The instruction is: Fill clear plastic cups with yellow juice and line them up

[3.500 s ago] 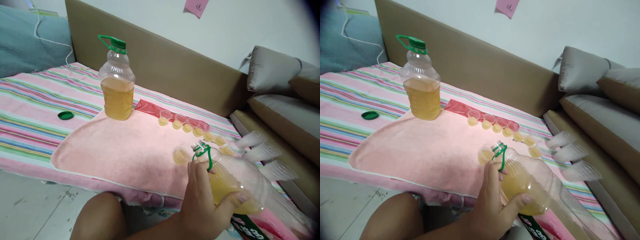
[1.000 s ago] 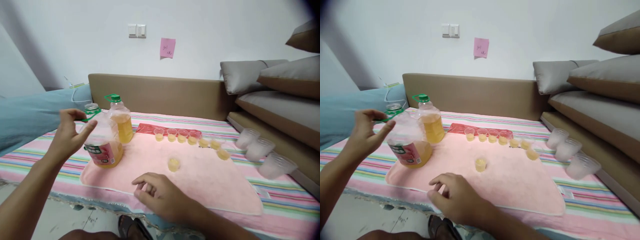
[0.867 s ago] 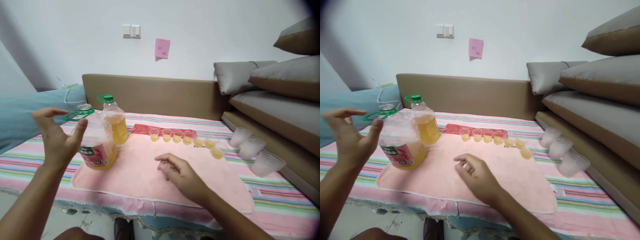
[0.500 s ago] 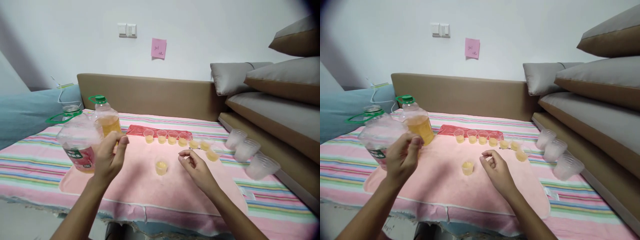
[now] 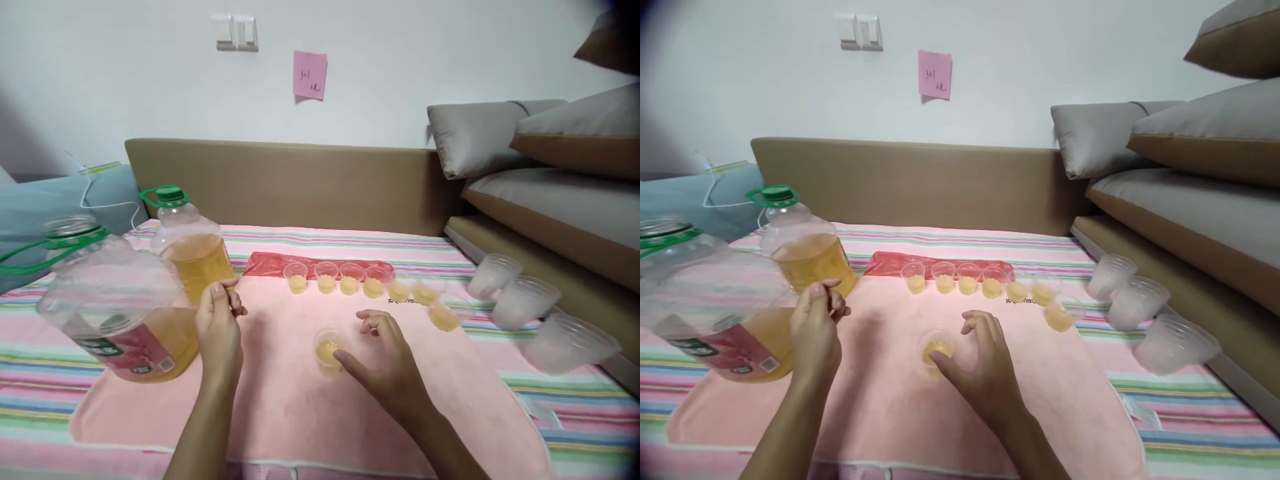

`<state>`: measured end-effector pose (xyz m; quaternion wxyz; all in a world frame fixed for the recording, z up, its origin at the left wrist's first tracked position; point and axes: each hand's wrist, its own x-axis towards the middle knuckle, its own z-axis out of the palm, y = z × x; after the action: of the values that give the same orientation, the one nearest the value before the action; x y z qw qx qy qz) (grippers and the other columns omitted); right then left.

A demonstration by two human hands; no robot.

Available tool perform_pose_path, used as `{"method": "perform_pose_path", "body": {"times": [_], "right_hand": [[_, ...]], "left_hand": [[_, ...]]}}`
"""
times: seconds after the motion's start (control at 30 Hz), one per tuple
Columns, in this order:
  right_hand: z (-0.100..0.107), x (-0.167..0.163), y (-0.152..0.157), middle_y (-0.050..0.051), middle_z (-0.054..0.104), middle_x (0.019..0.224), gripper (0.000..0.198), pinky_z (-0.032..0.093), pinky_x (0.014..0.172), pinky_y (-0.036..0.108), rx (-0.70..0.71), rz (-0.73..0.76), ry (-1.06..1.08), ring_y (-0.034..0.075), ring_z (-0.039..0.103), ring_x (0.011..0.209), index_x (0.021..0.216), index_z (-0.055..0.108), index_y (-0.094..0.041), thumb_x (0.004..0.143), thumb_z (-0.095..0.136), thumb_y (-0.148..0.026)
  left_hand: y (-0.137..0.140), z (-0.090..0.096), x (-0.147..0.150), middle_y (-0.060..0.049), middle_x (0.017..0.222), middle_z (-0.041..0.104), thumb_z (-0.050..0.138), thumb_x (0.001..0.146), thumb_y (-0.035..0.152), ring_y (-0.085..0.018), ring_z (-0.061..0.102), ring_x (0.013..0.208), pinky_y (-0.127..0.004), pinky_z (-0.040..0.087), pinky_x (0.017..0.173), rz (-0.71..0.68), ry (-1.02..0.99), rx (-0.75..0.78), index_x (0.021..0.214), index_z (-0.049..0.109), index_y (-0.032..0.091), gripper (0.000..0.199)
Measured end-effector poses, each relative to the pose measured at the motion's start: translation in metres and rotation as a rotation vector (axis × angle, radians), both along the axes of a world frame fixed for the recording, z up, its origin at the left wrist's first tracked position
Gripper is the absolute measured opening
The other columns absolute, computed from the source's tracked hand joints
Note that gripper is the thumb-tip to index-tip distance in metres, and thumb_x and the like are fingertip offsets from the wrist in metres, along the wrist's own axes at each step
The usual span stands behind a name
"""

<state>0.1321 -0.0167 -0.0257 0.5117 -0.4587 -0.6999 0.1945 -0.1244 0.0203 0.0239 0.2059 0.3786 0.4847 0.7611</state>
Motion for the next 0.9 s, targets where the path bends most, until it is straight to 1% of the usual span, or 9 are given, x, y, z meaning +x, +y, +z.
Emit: {"method": "perform_pose_path", "body": {"times": [0.1, 0.17, 0.33, 0.47, 0.63, 0.7, 0.77, 0.83, 0.9], "right_hand": [[-0.001, -0.003, 0.007, 0.008, 0.052, 0.119, 0.053, 0.045, 0.090, 0.043, 0.111, 0.003, 0.003, 0.030, 0.051, 0.112, 0.101, 0.047, -0.023, 0.090, 0.080, -0.062], [-0.003, -0.005, 0.006, 0.009, 0.050, 0.118, 0.057, 0.045, 0.088, 0.043, 0.138, 0.001, -0.022, 0.030, 0.051, 0.111, 0.103, 0.045, -0.023, 0.089, 0.080, -0.066], [-0.013, -0.011, -0.004, 0.009, 0.048, 0.114, 0.065, 0.046, 0.085, 0.046, 0.069, -0.032, -0.102, 0.030, 0.050, 0.103, 0.105, 0.043, -0.023, 0.086, 0.077, -0.075], [-0.015, -0.018, -0.005, 0.009, 0.048, 0.110, 0.068, 0.047, 0.082, 0.046, 0.085, -0.070, -0.117, 0.030, 0.050, 0.098, 0.108, 0.043, -0.022, 0.087, 0.074, -0.078], [-0.017, -0.020, -0.006, 0.009, 0.048, 0.113, 0.071, 0.049, 0.082, 0.046, 0.078, -0.065, -0.105, 0.029, 0.050, 0.100, 0.111, 0.042, -0.022, 0.085, 0.075, -0.078], [-0.017, -0.021, -0.007, 0.009, 0.048, 0.114, 0.069, 0.049, 0.081, 0.046, 0.074, -0.073, -0.122, 0.029, 0.050, 0.098, 0.113, 0.042, -0.022, 0.086, 0.076, -0.076], [-0.017, -0.022, -0.008, 0.009, 0.048, 0.112, 0.066, 0.049, 0.078, 0.047, 0.066, -0.088, -0.139, 0.029, 0.049, 0.096, 0.115, 0.042, -0.022, 0.087, 0.076, -0.071], [-0.016, -0.023, -0.009, 0.008, 0.048, 0.111, 0.062, 0.049, 0.078, 0.047, 0.052, -0.093, -0.142, 0.029, 0.049, 0.094, 0.114, 0.042, -0.022, 0.087, 0.076, -0.067], [-0.016, -0.024, -0.010, 0.008, 0.048, 0.112, 0.061, 0.048, 0.079, 0.048, 0.041, -0.076, -0.133, 0.029, 0.049, 0.096, 0.114, 0.043, -0.023, 0.086, 0.077, -0.064]], "left_hand": [[-0.001, -0.007, 0.004, 0.006, 0.064, 0.043, 0.072, 0.086, 0.047, -0.010, 0.042, 0.056, -0.019, 0.042, 0.054, -0.018, -0.130, -0.063, 0.096, 0.059, 0.020, 0.031], [-0.005, -0.006, 0.010, 0.006, 0.067, 0.044, 0.074, 0.083, 0.041, -0.010, 0.043, 0.058, -0.019, 0.043, 0.055, -0.047, -0.161, -0.084, 0.095, 0.059, 0.021, 0.028], [-0.015, -0.004, 0.024, 0.004, 0.071, 0.047, 0.073, 0.085, 0.036, -0.011, 0.045, 0.063, -0.019, 0.045, 0.058, -0.110, -0.128, -0.097, 0.089, 0.060, 0.021, 0.021], [-0.017, -0.009, 0.027, 0.004, 0.071, 0.046, 0.073, 0.085, 0.036, -0.011, 0.044, 0.063, -0.020, 0.044, 0.057, -0.130, -0.123, -0.116, 0.087, 0.059, 0.021, 0.021], [-0.017, -0.008, 0.029, 0.004, 0.069, 0.045, 0.073, 0.085, 0.039, -0.011, 0.043, 0.063, -0.020, 0.043, 0.059, -0.147, -0.113, -0.137, 0.087, 0.060, 0.020, 0.022], [-0.018, -0.008, 0.029, 0.004, 0.068, 0.045, 0.068, 0.089, 0.040, -0.012, 0.044, 0.064, -0.020, 0.043, 0.059, -0.152, -0.089, -0.142, 0.091, 0.061, 0.021, 0.021], [-0.019, -0.009, 0.028, 0.004, 0.069, 0.045, 0.060, 0.094, 0.043, -0.012, 0.045, 0.065, -0.021, 0.044, 0.061, -0.156, -0.019, -0.164, 0.097, 0.061, 0.021, 0.022], [-0.019, -0.012, 0.027, 0.005, 0.070, 0.046, 0.051, 0.099, 0.046, -0.013, 0.047, 0.066, -0.022, 0.044, 0.064, -0.168, 0.117, -0.214, 0.099, 0.058, 0.022, 0.025], [-0.020, -0.014, 0.026, 0.004, 0.072, 0.048, 0.050, 0.100, 0.048, -0.013, 0.048, 0.067, -0.023, 0.043, 0.066, -0.207, 0.261, -0.270, 0.094, 0.057, 0.022, 0.027]]}}
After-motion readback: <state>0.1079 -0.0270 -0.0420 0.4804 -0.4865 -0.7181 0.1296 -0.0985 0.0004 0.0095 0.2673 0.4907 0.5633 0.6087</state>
